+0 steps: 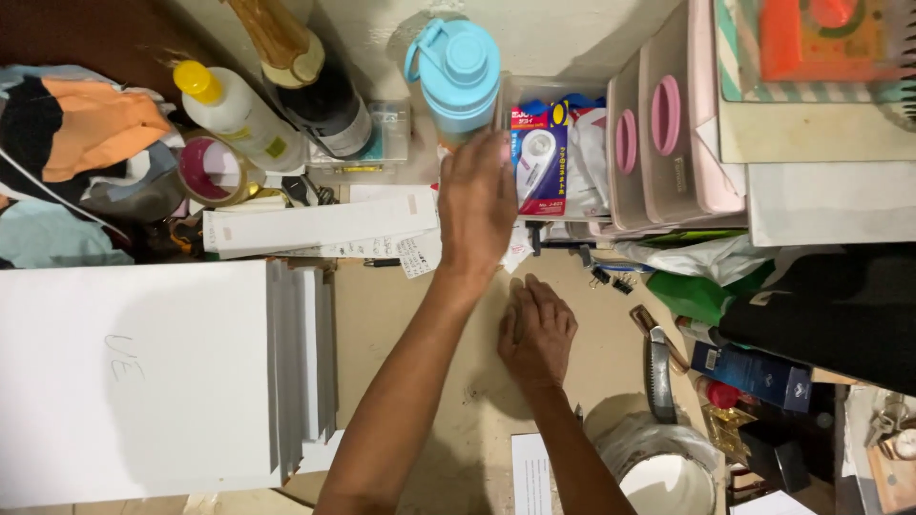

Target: Applying adhesive strips to square panels and then searching through a cluttered workspace for specific items.

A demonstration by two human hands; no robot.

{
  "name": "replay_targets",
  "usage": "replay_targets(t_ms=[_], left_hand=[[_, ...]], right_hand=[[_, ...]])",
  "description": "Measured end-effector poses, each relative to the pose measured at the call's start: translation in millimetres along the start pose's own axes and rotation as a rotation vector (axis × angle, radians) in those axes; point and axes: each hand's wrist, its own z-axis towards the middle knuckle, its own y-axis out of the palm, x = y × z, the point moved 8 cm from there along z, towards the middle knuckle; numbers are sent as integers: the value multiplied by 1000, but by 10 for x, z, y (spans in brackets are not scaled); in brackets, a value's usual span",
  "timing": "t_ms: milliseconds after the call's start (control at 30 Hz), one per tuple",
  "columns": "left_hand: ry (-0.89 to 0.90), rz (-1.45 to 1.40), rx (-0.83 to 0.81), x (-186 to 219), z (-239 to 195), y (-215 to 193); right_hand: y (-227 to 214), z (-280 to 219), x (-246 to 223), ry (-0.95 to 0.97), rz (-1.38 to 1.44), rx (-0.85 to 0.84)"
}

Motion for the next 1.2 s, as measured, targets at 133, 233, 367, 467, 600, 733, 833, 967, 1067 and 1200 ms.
replay_targets(t_ms=[133,233,367,467,600,733,833,967,1067,1200], left_hand=[[379,73,-407,546,-14,298],[685,279,-576,625,121,695],[550,409,-986,320,273,1375],[421,612,-1112,110,283,1605],[456,774,-1171,52,248,1642],[533,771,-1117,395,230,1377],[213,387,-1010,438,310,1105],[132,299,-790,600,416,913],[25,280,-670,792,649,698],[35,372,-645,916,813,739]], right_hand=[[37,-2,14,4,-24,-32],[-36,45,-31,-3,-23,3],[-43,44,-28,11,11,-13],[-69,88,-45,3,19,16],[-56,73,-35,-20,15,23],[-139,108,-73,-36,108,-22],[-134,92,-73,-41,95,1],[-138,91,-78,-39,88,17],[-115,72,-54,-27,93,-6],[-174,97,-109,-62,66,48]])
